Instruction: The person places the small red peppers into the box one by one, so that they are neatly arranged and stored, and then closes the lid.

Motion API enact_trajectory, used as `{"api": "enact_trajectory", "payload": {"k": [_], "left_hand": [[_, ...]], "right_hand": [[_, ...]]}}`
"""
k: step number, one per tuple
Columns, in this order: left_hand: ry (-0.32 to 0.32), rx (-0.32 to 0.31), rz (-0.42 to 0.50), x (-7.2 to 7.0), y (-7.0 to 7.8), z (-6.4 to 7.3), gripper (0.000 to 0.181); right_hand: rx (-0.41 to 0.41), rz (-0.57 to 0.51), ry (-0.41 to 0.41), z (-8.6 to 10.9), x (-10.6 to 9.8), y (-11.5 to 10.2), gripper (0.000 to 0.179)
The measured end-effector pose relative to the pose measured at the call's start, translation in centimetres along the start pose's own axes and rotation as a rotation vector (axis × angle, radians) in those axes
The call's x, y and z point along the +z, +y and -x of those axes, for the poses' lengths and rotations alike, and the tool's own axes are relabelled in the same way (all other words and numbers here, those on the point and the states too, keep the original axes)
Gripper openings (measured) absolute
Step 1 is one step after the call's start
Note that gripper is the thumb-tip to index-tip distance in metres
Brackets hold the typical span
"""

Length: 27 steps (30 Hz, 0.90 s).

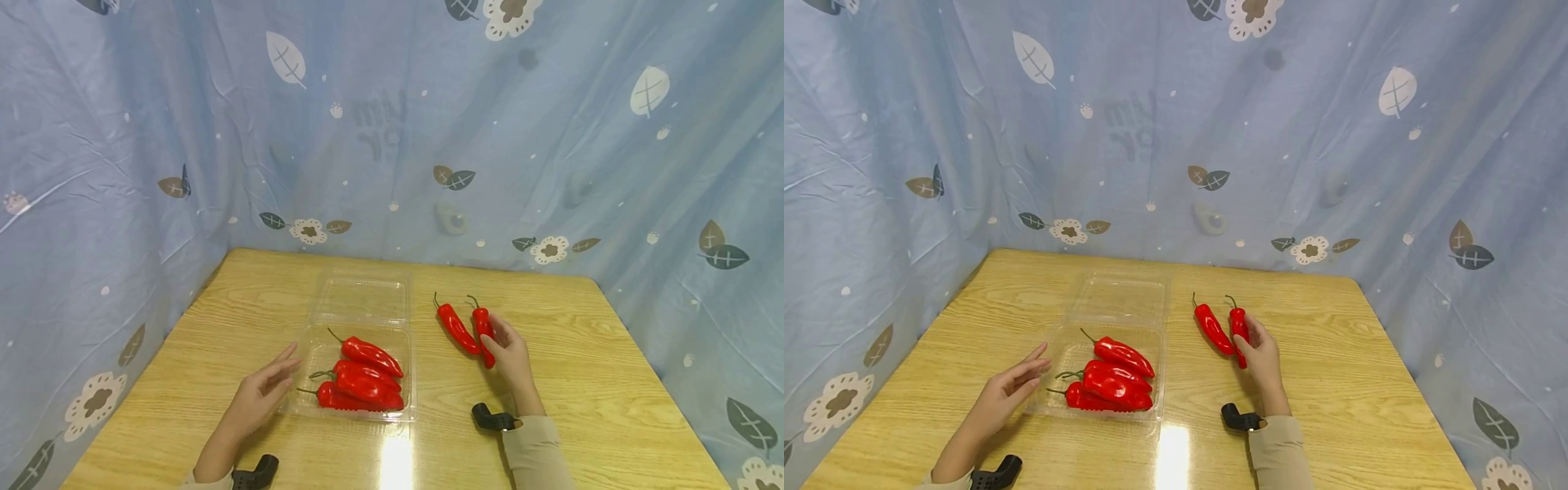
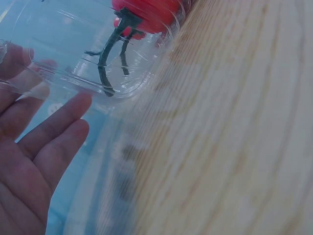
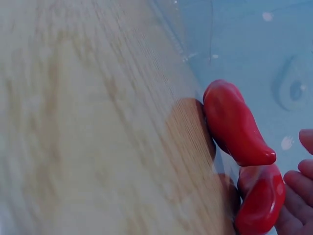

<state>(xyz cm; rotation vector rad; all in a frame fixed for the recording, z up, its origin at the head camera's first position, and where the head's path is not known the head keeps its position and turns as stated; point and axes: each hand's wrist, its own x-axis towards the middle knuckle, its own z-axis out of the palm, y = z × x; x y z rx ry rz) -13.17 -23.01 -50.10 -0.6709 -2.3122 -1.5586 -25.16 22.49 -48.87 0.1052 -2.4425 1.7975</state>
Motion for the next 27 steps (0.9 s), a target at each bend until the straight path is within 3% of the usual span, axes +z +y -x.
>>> {"api": "enact_trajectory", "payload": {"k": [27], "left_hand": [[0.004,0.013,0.029,0.0,0.1,-0.1,0.032]], "right_hand": [[0.059,0.199,0.008,-0.7,0.5,1.5,0.060]]}}
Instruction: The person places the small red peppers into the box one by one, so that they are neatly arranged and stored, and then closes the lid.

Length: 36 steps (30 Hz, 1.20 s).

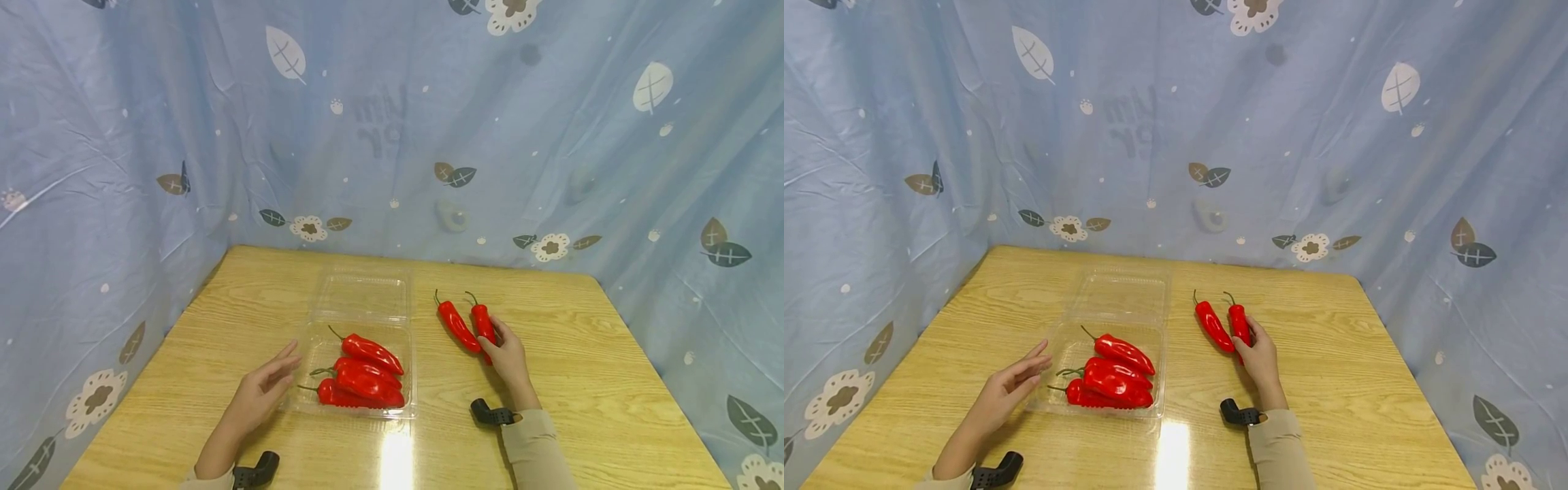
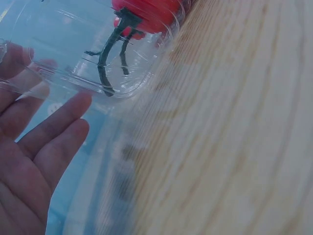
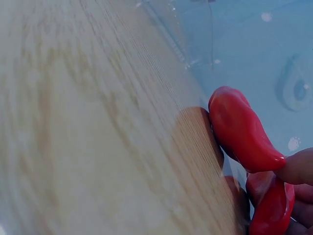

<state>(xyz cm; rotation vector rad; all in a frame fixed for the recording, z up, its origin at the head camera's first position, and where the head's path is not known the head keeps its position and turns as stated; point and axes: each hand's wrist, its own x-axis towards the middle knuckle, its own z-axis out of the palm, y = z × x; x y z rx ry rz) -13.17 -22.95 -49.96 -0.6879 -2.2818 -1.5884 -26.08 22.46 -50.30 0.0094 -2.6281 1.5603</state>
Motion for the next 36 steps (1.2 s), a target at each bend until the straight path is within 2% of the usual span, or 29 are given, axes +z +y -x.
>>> {"api": "enact_trajectory", "payload": {"k": [7,15,28,36], "left_hand": [[-0.005,-0.003,-0.010,-0.05,-0.10,0.05,0.032],[-0.001,-0.005,-0.017,-0.01,-0.11,0.06,0.033],[0.007,0.011,-0.028,0.01,0.00,0.03,0.032],[0.008,-0.001,-0.019,0.05,-0.16,0.02,0.032]], "right_hand": [[0.045,0.022,0.016,0.09,-0.01,-0.16,0.059],[0.077,0.095,0.065,0.10,-0.03,0.13,0.056],[0.066,0.077,0.075,0.17,-0.10,0.16,0.059],[0.068,0.045,0.096,0.32,-0.14,0.22,0.056]]}}
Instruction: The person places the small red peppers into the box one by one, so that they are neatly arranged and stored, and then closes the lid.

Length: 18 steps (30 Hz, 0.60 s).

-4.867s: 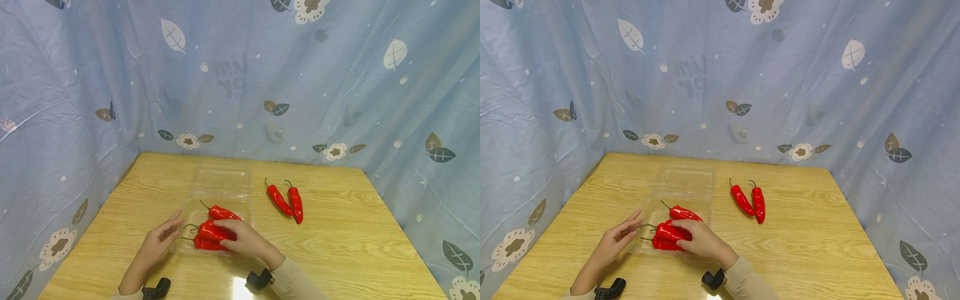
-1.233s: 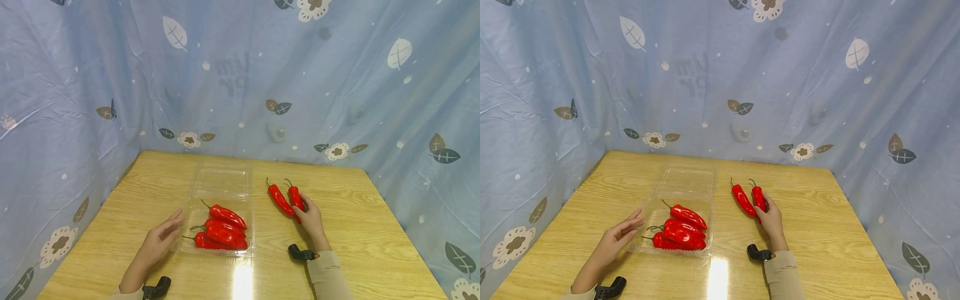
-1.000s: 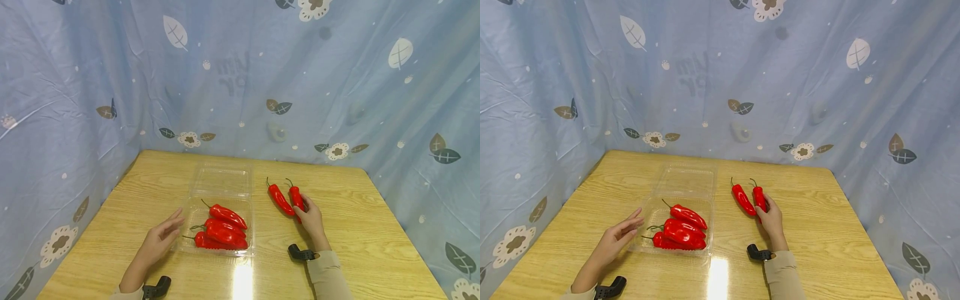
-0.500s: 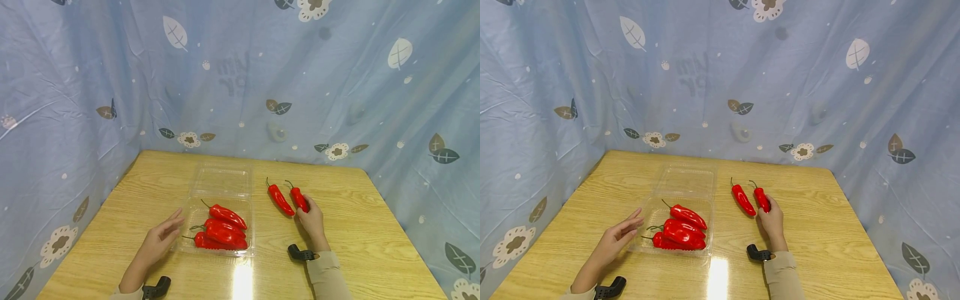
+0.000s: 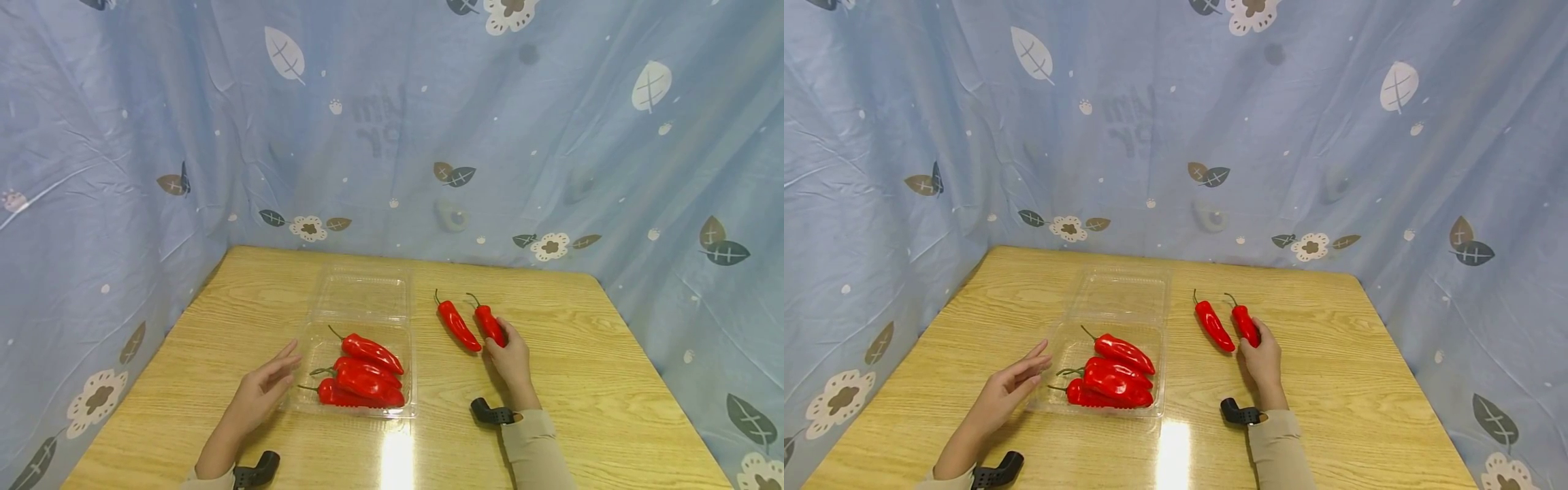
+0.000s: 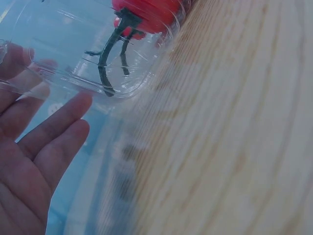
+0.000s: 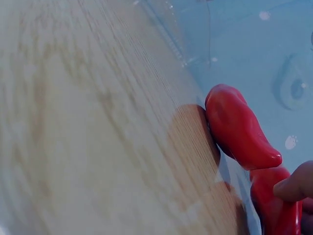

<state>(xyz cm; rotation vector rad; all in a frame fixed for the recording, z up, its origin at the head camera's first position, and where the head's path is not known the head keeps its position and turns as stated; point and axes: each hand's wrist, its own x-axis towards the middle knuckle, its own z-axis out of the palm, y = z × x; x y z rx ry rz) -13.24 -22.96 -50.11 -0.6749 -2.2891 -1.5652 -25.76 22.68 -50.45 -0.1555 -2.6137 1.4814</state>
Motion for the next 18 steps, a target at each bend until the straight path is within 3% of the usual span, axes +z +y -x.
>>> {"api": "enact_trajectory", "payload": {"k": [10,18], "left_hand": [[-0.002,0.003,-0.006,0.0,0.0,0.1,0.033],[0.002,-0.016,-0.012,0.0,0.1,0.0,0.031]], "right_hand": [[-0.045,-0.088,-0.001,0.3,-0.4,-0.8,0.054],[-0.111,-0.136,-0.027,0.8,-0.9,-2.7,0.051]]}}
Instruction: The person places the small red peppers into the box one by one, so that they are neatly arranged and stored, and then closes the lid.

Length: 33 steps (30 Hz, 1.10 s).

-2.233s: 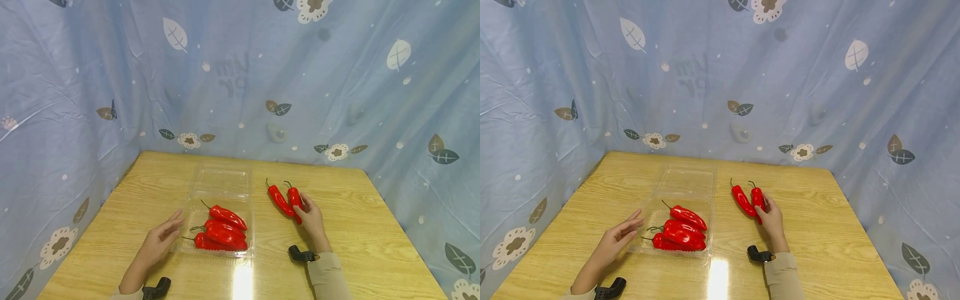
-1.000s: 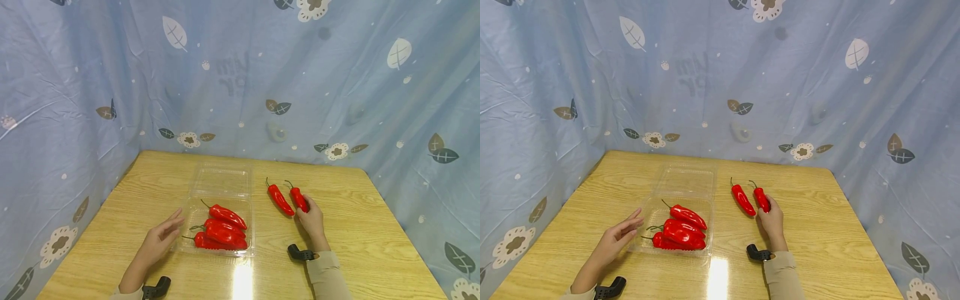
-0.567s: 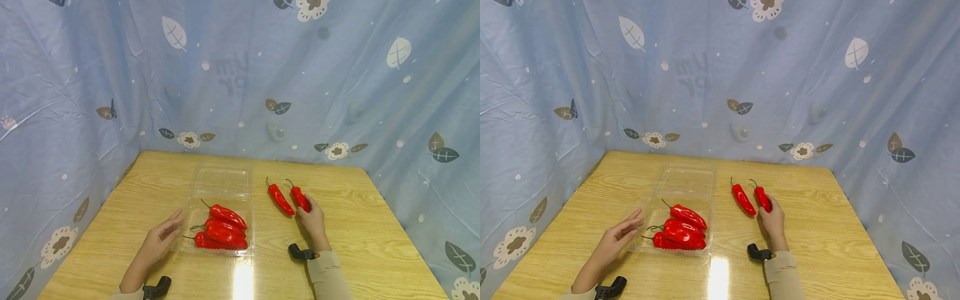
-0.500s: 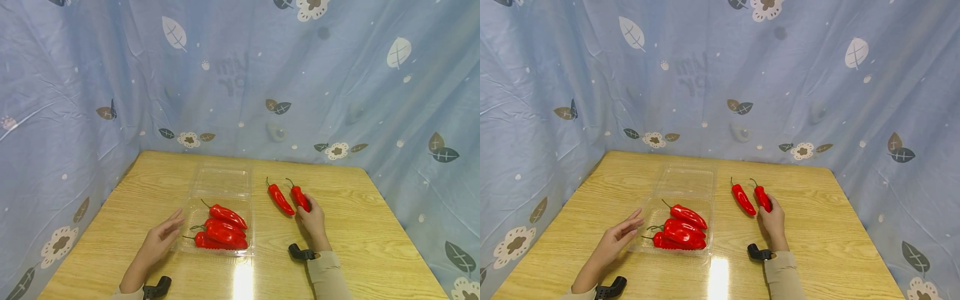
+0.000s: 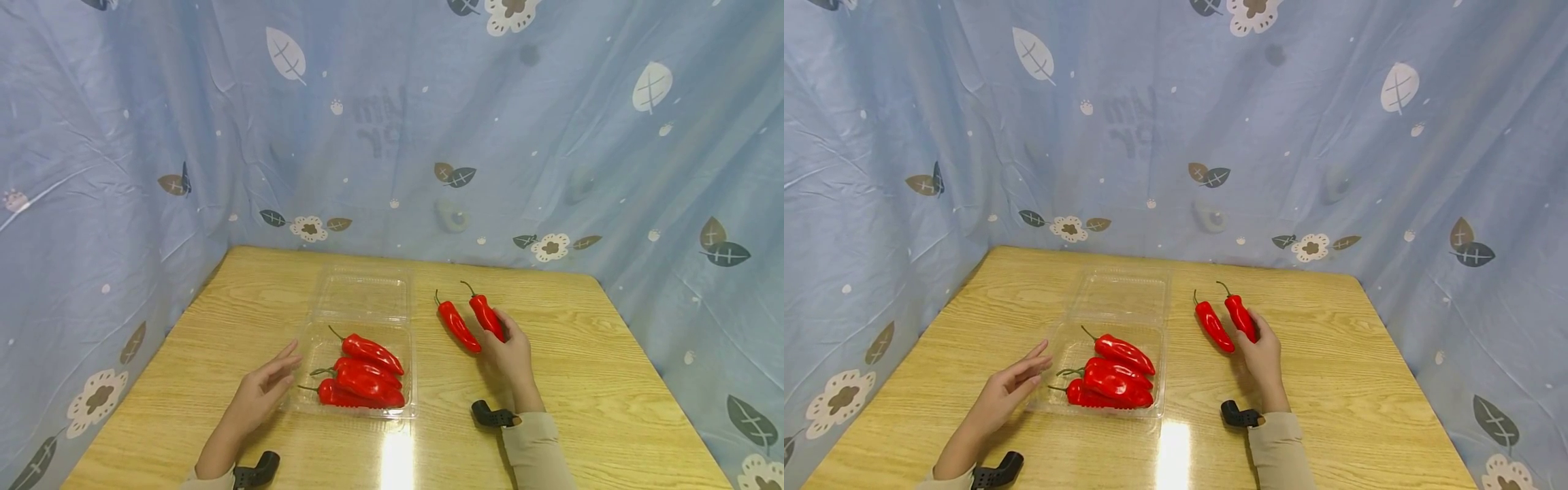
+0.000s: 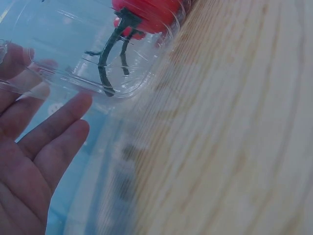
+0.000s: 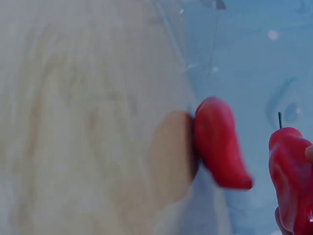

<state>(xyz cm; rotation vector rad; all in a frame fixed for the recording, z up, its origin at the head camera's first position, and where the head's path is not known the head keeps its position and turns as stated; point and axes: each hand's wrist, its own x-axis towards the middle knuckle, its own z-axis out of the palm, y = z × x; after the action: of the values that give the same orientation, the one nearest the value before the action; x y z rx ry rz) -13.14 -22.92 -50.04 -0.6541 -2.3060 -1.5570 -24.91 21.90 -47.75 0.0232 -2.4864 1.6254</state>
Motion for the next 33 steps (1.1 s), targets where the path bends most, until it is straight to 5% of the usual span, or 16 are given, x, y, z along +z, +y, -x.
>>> {"api": "enact_trajectory", "payload": {"k": [7,15,33], "left_hand": [[0.000,-0.011,0.002,0.0,0.0,0.0,0.032],[-0.002,-0.019,0.008,-0.1,0.1,0.0,0.032],[-0.001,-0.022,0.011,-0.1,-0.1,0.0,0.032]], "right_hand": [[-0.111,-0.073,-0.029,0.6,0.1,-2.4,0.050],[-0.135,-0.095,-0.093,1.4,1.3,-4.5,0.050],[-0.306,-0.119,-0.304,4.5,6.0,-8.5,0.048]]}}
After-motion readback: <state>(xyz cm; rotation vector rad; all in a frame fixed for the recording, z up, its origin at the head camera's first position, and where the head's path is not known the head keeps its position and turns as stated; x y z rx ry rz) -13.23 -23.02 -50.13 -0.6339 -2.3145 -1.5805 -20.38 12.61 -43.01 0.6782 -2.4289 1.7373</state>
